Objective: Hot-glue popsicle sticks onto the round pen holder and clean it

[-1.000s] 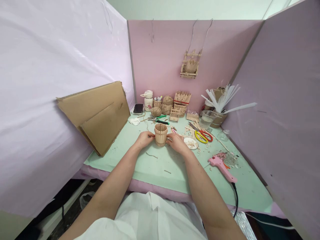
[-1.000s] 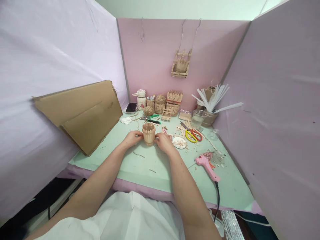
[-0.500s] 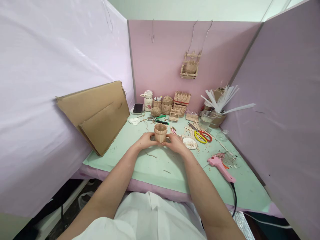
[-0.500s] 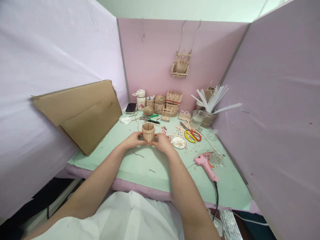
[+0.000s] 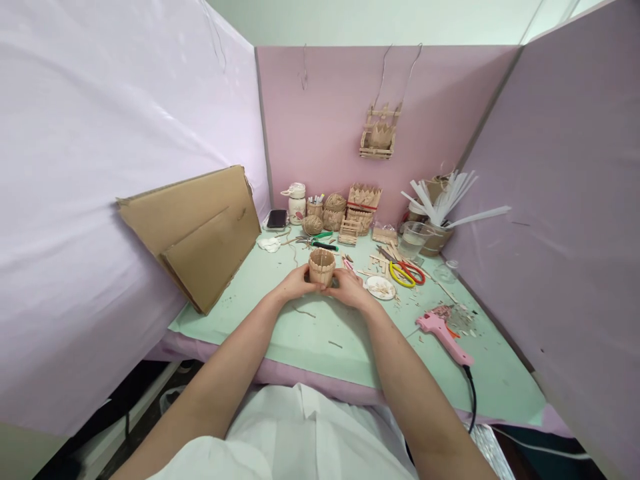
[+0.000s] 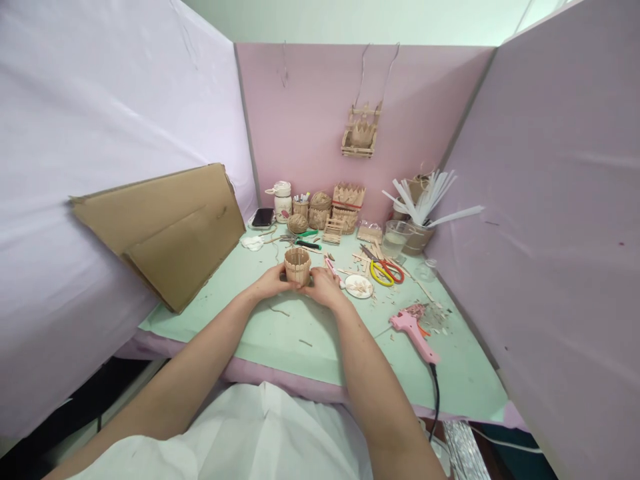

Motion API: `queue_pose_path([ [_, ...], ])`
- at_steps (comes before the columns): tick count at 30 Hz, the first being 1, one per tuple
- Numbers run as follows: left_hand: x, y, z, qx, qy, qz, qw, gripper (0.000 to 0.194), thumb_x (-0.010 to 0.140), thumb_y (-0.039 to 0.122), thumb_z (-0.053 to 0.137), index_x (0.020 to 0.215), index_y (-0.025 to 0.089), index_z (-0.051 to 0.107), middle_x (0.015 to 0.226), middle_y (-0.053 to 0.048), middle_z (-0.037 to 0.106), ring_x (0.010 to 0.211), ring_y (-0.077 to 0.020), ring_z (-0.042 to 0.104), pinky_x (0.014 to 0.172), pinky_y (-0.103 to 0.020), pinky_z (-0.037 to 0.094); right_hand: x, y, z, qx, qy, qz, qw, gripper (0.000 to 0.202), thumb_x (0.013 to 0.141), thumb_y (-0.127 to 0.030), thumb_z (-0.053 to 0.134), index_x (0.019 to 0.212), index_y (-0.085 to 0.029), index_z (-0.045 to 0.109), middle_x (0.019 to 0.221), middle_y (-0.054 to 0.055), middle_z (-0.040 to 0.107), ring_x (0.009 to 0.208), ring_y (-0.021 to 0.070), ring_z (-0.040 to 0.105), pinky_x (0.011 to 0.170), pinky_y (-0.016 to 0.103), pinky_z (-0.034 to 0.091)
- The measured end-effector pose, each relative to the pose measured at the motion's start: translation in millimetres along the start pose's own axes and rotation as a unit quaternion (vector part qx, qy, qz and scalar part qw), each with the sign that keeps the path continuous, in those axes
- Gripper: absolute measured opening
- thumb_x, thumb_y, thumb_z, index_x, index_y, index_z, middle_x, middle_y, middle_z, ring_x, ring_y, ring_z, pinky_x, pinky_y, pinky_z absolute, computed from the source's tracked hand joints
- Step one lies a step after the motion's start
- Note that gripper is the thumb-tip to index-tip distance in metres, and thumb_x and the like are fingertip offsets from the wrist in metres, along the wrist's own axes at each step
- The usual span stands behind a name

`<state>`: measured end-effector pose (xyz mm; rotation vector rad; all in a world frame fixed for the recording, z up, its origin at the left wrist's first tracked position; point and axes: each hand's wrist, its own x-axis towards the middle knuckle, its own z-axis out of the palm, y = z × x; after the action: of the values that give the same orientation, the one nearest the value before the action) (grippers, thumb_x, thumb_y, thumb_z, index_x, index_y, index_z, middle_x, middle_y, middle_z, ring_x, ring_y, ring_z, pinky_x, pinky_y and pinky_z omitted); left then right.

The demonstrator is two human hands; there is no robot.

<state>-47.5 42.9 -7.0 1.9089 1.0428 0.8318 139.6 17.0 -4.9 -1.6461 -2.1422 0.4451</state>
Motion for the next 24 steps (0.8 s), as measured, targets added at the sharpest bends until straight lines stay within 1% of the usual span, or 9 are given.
queue_pose_path([
  [4,1,-1,0.0,-0.007,0.004,-0.009,1.0,0.067,0.053,0.039,0.078,0.111,0.013,0.058,0.109,-0.012,0.066,0.099,-0.0282,0.06,0.088,-0.041,0.047,1,1,2,0.007,0.013,-0.002,1.0,0.05,0.067,-0.052,0.067,0.106,-0.021,0.061,0.12,0.01,0.056,0.119,0.0317,0.041,0.092,0.042,0.034],
  [9,2,-2,0.6,-0.056,-0.004,-0.021,0.998,0.066,0.051,0.036,0.081,0.107,0.01,0.057,0.109,-0.014,0.065,0.097,-0.0278,0.062,0.083,-0.039,0.05,1,1,2,0.006,0.013,-0.005,1.0,0.049,0.068,-0.053,0.065,0.105,-0.021,0.061,0.117,0.011,0.058,0.119,0.0319,0.043,0.093,0.045,0.032],
  [14,3,-4,3.1,-0.061,0.021,-0.012,0.998,0.071,0.05,0.034,0.082,0.112,0.012,0.055,0.113,-0.013,0.064,0.101,-0.0279,0.061,0.086,-0.041,0.049,1,-1,1,0.004,0.022,0.003,1.0,0.051,0.069,-0.053,0.064,0.108,-0.021,0.06,0.116,0.011,0.058,0.116,0.0311,0.045,0.092,0.044,0.033],
  [19,2,-1,3.6,-0.051,0.028,-0.005,0.998,0.073,0.051,0.034,0.081,0.115,0.013,0.054,0.114,-0.012,0.064,0.102,-0.0276,0.06,0.087,-0.039,0.049,0,-5,1,-0.005,0.026,0.008,1.0,0.05,0.068,-0.054,0.064,0.105,-0.02,0.061,0.112,0.012,0.06,0.111,0.0313,0.049,0.09,0.042,0.035],
  [21,1,1,2.5,-0.038,0.037,-0.01,0.999,0.071,0.053,0.035,0.08,0.116,0.012,0.053,0.115,-0.012,0.063,0.1,-0.0276,0.06,0.086,-0.039,0.049,-2,-7,0,0.012,0.035,0.005,0.999,0.052,0.068,-0.051,0.066,0.108,-0.02,0.06,0.113,0.011,0.06,0.11,0.0307,0.051,0.089,0.041,0.036],
  [24,1,3,0.5,-0.014,0.046,-0.012,0.999,0.069,0.058,0.036,0.076,0.118,0.012,0.052,0.118,-0.013,0.061,0.1,-0.0278,0.06,0.086,-0.039,0.049,-5,-11,-4,0.085,0.044,-0.025,0.995,0.062,0.066,-0.045,0.07,0.121,-0.022,0.052,0.121,0.01,0.057,0.112,0.0287,0.051,0.09,0.039,0.038],
])
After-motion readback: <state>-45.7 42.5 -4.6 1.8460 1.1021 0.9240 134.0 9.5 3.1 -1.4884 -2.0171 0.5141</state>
